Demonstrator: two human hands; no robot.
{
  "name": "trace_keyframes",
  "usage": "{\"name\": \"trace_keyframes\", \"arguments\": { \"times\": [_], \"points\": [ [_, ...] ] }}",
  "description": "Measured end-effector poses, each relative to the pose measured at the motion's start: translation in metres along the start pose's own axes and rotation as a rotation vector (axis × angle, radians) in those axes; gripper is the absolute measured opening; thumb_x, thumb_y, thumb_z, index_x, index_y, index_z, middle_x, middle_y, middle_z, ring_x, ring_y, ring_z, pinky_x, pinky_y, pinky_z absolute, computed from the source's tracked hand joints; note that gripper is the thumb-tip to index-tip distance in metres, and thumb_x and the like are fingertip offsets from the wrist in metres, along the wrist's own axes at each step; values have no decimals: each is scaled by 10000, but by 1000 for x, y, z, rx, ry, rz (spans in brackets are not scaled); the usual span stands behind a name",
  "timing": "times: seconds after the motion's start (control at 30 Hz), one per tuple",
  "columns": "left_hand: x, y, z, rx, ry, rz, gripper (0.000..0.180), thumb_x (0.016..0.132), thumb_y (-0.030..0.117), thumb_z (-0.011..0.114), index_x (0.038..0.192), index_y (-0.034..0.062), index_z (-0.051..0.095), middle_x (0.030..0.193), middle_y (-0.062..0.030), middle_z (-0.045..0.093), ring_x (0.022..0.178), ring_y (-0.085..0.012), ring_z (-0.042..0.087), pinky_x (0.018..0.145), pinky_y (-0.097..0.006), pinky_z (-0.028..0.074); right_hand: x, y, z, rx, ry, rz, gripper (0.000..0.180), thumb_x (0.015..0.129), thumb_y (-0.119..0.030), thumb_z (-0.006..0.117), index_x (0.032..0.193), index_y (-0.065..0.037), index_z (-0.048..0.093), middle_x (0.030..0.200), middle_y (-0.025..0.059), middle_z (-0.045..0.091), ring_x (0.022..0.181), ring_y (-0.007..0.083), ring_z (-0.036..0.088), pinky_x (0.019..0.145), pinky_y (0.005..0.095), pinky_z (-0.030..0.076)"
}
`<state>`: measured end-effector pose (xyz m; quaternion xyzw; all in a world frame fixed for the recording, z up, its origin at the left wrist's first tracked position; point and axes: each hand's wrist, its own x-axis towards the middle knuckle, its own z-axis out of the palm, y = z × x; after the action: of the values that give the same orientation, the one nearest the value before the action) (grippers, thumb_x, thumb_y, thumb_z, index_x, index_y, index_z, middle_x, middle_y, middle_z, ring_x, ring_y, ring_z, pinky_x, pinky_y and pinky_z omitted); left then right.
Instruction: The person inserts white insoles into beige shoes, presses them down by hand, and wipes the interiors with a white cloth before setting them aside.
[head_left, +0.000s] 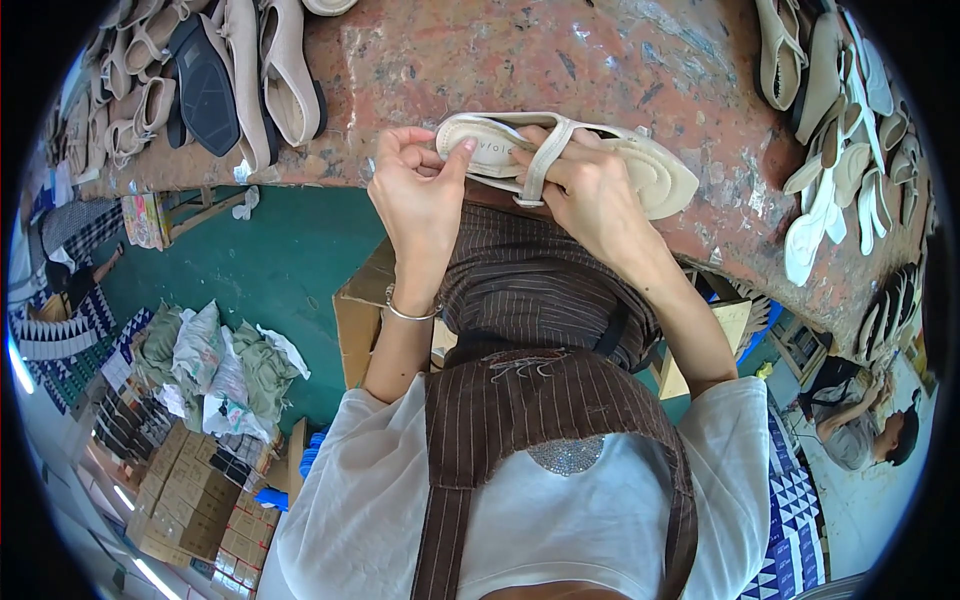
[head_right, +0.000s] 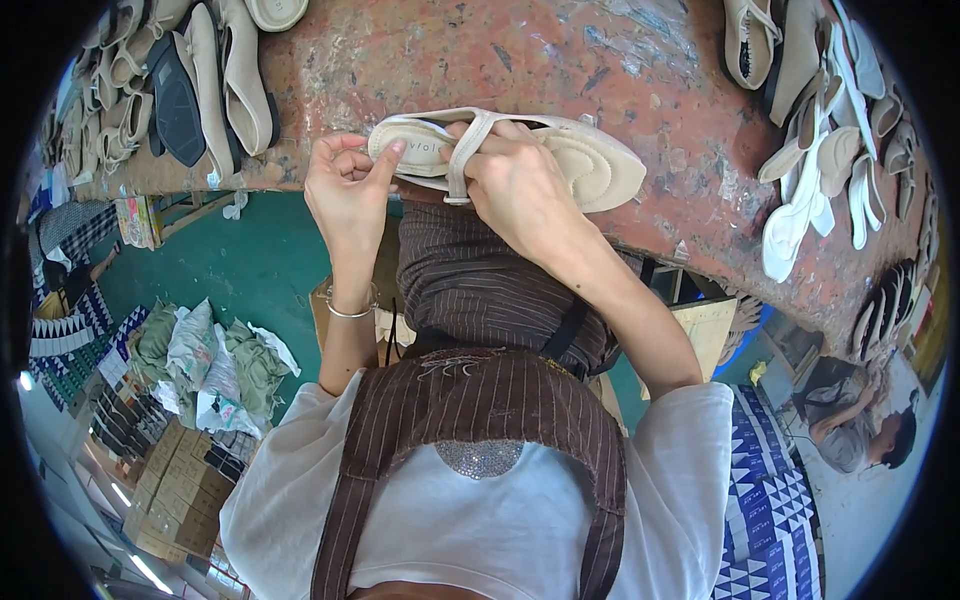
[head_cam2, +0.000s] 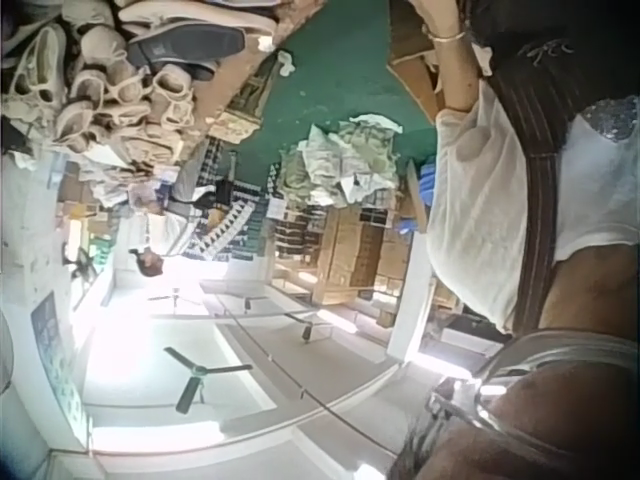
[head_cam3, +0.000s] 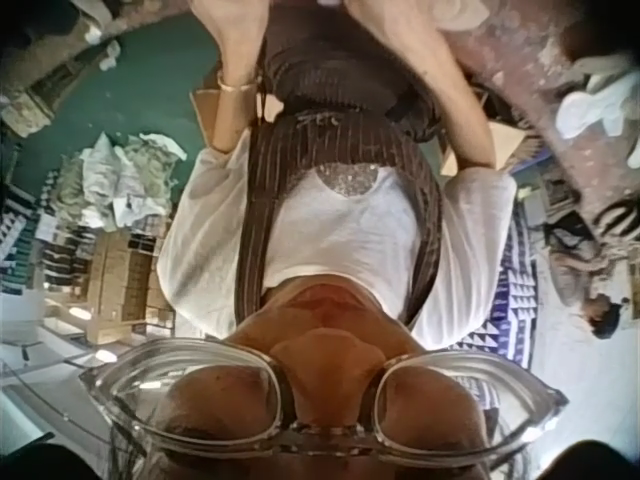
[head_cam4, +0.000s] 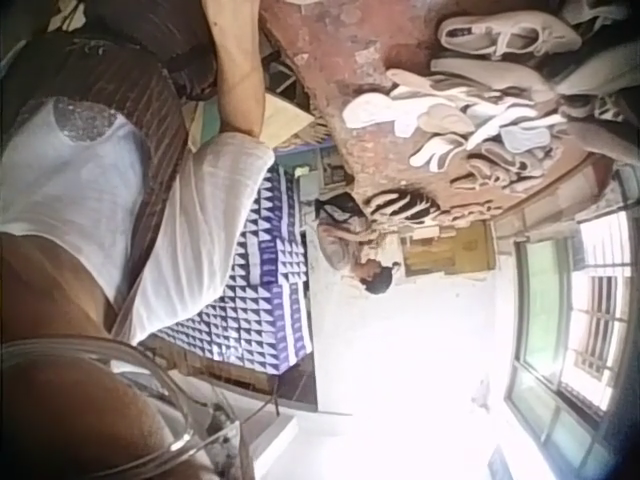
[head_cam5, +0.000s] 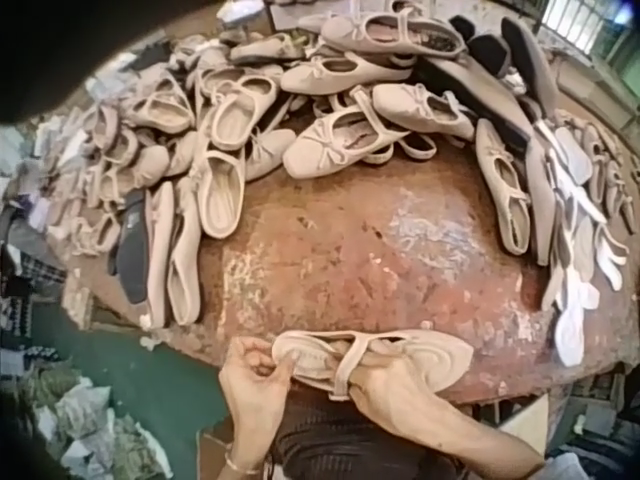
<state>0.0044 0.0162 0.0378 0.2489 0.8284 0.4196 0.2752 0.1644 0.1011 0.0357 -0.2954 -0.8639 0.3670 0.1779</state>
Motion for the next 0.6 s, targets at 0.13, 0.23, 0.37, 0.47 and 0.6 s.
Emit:
{"name": "trace_keyframes", "arguments": {
  "times": [0.13, 0.23, 0.37, 0.47, 0.6],
  "points": [
    [11, -13, 0, 196, 16, 81, 374, 814, 82, 805, 1046, -25, 532, 666, -40, 637, 566, -63, 578, 496, -212, 502, 3, 5, 3, -56, 15, -30, 275, 707, 52, 635, 953, -8, 742, 1102, 160, 701, 1058, 338, 632, 927, 428, 529],
    [13, -22, 0, -97, -67, -92, 412, 773, 117, 829, 1027, -36, 542, 634, -72, 631, 552, -100, 596, 513, -251, 462, 3, 6, 2, -85, -62, 0, 341, 735, 7, 712, 1065, -66, 756, 1135, 151, 703, 1055, 339, 652, 896, 417, 549],
    [9, -23, 0, -81, -100, -38, 416, 780, 124, 832, 1022, -35, 533, 665, -43, 583, 567, -81, 558, 524, -225, 448, 3, 8, 2, -38, -49, -26, 326, 732, 17, 704, 1043, -62, 759, 1137, 161, 701, 1049, 334, 659, 886, 402, 555],
    [1, -19, 1, -86, -53, 71, 416, 783, 117, 831, 1020, -29, 523, 738, -42, 570, 587, -71, 538, 529, -213, 439, 1, 8, 0, 79, -8, 17, 308, 732, 55, 665, 1012, -37, 753, 1118, 171, 702, 1059, 336, 657, 902, 404, 550],
    [-6, -15, 1, -266, -36, 93, 417, 769, 121, 846, 978, -20, 513, 841, -55, 568, 612, -62, 530, 523, -214, 427, 1, 9, -3, 144, 18, 49, 315, 727, 101, 623, 992, -15, 746, 1078, 176, 710, 1064, 339, 658, 907, 405, 550]
  ]
}}
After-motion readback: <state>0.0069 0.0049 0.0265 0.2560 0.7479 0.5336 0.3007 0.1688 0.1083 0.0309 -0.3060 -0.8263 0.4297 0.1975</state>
